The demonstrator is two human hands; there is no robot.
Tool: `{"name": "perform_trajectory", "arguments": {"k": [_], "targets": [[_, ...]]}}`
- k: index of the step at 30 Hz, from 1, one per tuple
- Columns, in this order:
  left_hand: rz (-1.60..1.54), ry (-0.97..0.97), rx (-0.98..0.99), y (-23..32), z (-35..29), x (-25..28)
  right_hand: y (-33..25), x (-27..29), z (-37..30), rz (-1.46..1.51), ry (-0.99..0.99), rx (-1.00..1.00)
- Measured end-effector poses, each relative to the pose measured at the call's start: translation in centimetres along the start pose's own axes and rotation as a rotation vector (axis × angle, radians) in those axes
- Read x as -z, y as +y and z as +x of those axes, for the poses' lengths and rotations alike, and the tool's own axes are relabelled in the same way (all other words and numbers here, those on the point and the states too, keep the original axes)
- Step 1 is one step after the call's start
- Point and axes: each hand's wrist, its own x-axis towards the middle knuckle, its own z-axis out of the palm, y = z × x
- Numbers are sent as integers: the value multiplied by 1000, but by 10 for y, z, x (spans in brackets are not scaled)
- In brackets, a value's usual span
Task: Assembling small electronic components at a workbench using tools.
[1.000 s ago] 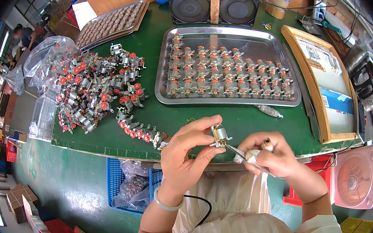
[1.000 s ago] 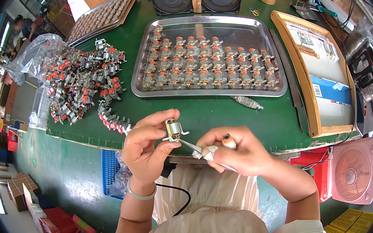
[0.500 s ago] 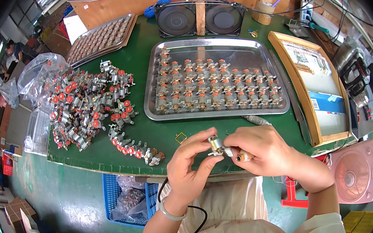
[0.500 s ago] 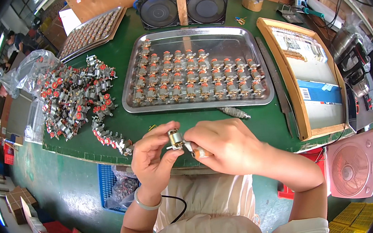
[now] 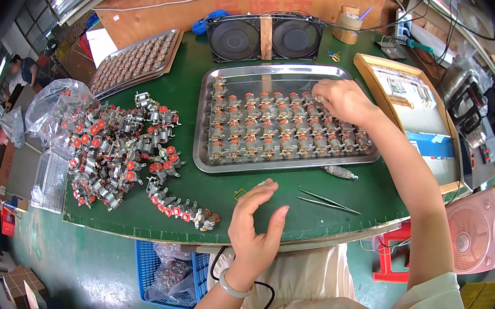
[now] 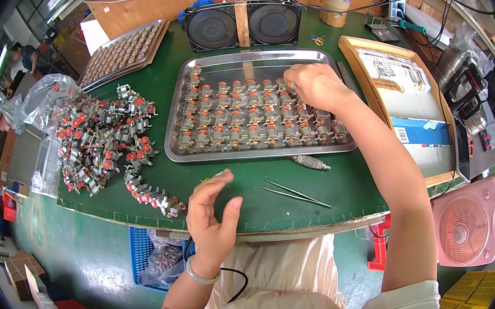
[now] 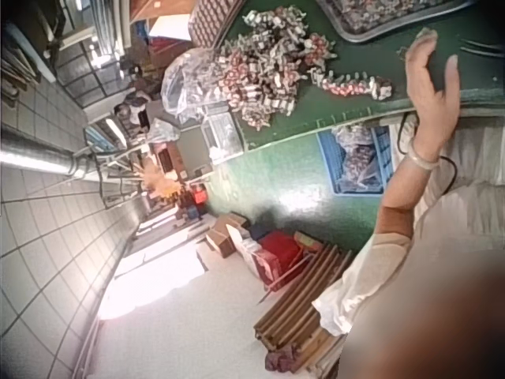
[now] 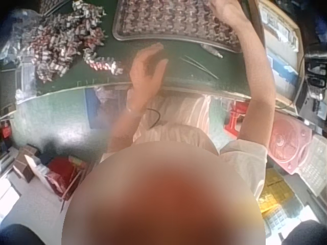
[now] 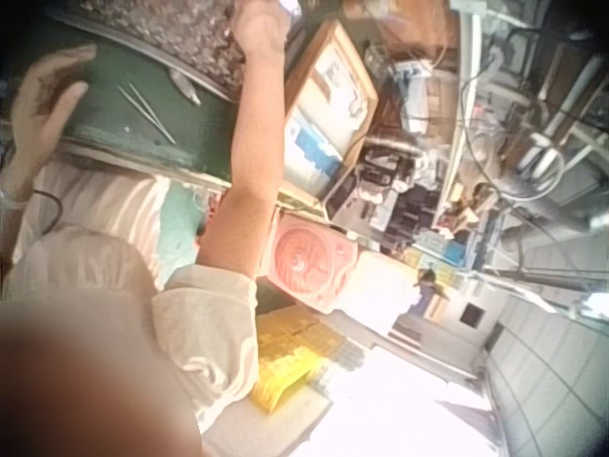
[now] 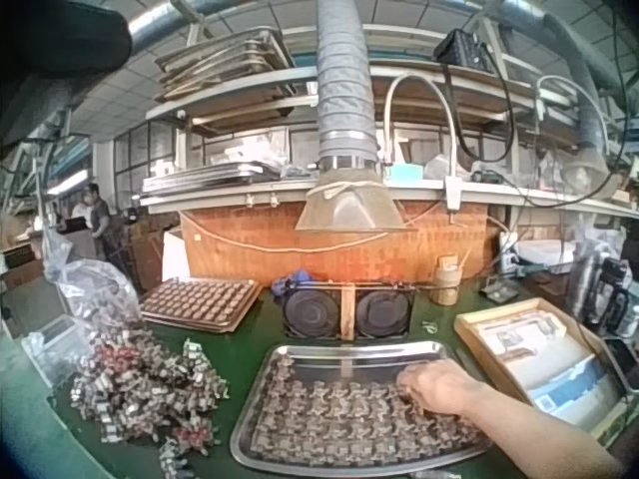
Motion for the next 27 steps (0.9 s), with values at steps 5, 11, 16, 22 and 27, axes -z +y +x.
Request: {"name": "perform_trajectory", "arguments": {"k": [5, 11, 16, 22, 27], "targets": [[11, 11, -35, -2, 0, 1, -1, 0, 3, -9, -36, 13], [15, -8, -27, 0, 1, 2, 3, -1, 5, -55, -45, 23], [66, -22, -44, 2, 2, 2, 4, 3, 3, -81, -119, 10], [-27, -105, -134, 8, -5, 18, -52, 32, 8, 128, 23, -8], [281, -12, -260, 5, -1, 82, -150, 44, -8, 557, -238, 131]]}}
